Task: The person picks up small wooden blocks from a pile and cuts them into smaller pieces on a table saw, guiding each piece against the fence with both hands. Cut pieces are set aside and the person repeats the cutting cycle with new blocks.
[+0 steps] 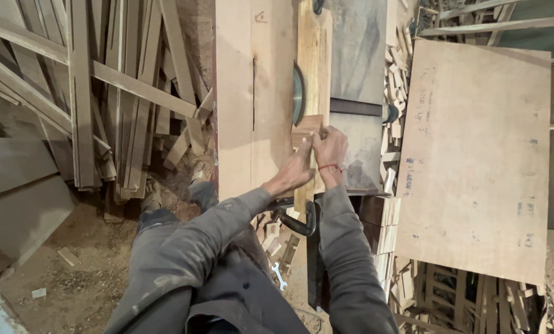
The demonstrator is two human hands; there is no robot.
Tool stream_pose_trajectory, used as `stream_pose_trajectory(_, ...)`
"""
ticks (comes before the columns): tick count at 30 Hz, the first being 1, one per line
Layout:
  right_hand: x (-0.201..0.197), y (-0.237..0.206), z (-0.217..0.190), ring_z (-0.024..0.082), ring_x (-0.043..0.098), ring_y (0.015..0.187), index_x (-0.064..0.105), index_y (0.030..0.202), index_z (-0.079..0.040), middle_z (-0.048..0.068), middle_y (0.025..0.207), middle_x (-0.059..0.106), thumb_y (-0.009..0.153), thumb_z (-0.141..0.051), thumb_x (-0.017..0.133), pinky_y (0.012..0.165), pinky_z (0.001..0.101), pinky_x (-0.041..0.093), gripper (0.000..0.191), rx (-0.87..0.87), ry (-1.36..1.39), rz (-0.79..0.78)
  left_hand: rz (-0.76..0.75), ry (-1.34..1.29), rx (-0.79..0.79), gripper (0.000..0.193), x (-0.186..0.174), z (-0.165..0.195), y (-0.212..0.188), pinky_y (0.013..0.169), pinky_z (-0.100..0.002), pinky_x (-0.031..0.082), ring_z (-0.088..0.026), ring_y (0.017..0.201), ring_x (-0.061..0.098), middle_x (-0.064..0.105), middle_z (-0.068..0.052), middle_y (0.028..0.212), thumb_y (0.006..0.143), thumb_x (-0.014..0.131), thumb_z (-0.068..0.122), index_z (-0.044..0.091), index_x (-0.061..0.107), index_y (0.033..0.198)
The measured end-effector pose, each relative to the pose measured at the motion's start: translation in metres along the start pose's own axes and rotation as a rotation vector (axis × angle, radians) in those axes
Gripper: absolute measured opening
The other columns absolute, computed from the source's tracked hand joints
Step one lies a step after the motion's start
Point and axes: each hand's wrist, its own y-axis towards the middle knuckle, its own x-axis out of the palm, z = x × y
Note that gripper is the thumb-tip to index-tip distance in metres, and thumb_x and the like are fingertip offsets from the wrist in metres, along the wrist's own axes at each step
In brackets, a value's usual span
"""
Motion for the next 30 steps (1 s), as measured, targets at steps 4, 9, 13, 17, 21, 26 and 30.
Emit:
stream_pose_trajectory(4,0.0,0.005,-0.001,0.038,0.073,0.079,0.076,0.09,-0.001,0.021,0.082,0.074,0.078,-0.029,0.08,0.075,0.0448,0.057,0.031,0.029,0.061,-0.018,-0.109,0.005,-0.293,0.098,0.007,0.008,-0.004,0.109,-0.049,0.044,-0.05,0.127,0.055,0.049,-0.038,0.145,0.072,0.056,0.017,-0.006,0.019,0.16)
stream_pose_trajectory(9,0.005,0.011,-0.001,0.04,0.072,0.082,0.076,0.09,0.0,0.023,0.085,0.073,0.077,-0.026,0.081,0.076,0.0458,0.056,0.029,-0.011,0.073,0.027,-0.022,0.046,-0.091,0.101,0.009,0.001,0.004,0.106,-0.05,0.046,-0.053,0.127,0.052,0.044,-0.043,0.144,0.074,0.064,0.017,-0.011,0.014,0.157)
stream_pose_trajectory(13,0.007,0.013,-0.003,0.042,0.071,0.084,0.076,0.087,0.0,0.023,0.086,0.074,0.076,-0.025,0.082,0.077,0.0472,0.055,0.027,-0.04,0.035,0.059,-0.022,0.02,-0.141,0.104,0.009,-0.002,0.008,0.103,-0.049,0.049,-0.052,0.123,0.056,0.049,-0.042,0.139,0.074,0.062,0.017,-0.013,0.007,0.157)
stream_pose_trajectory(17,0.006,0.016,-0.008,0.041,0.072,0.085,0.076,0.089,-0.001,0.023,0.087,0.074,0.076,-0.024,0.081,0.077,0.0468,0.055,0.027,0.003,0.036,0.045,-0.036,-0.003,-0.178,0.097,0.007,-0.001,0.011,0.102,-0.049,0.05,-0.052,0.119,0.06,0.051,-0.04,0.139,0.076,0.062,0.018,-0.008,0.017,0.158)
stream_pose_trajectory(21,0.006,0.02,-0.012,0.042,0.072,0.085,0.077,0.089,0.0,0.023,0.088,0.074,0.076,-0.024,0.082,0.078,0.0469,0.055,0.027,0.025,0.009,0.047,-0.01,-0.039,-0.14,0.097,0.006,-0.005,0.014,0.103,-0.05,0.05,-0.053,0.123,0.057,0.051,-0.039,0.141,0.076,0.063,0.018,-0.006,0.017,0.158)
stream_pose_trajectory(26,0.006,0.024,-0.015,0.043,0.071,0.087,0.077,0.09,0.0,0.025,0.089,0.073,0.076,-0.023,0.082,0.079,0.0482,0.055,0.028,0.029,-0.007,0.054,0.037,-0.015,-0.043,0.098,0.007,-0.008,0.02,0.104,-0.052,0.048,-0.056,0.125,0.054,0.045,-0.042,0.145,0.08,0.07,0.024,-0.007,0.017,0.157)
stream_pose_trajectory(30,0.005,0.027,-0.019,0.044,0.071,0.087,0.076,0.089,0.001,0.025,0.088,0.073,0.077,-0.022,0.082,0.078,0.0491,0.055,0.027,0.032,-0.024,0.04,0.009,-0.053,-0.136,0.095,0.004,-0.004,0.022,0.101,-0.052,0.051,-0.054,0.12,0.059,0.051,-0.037,0.143,0.081,0.07,0.033,-0.002,0.022,0.156)
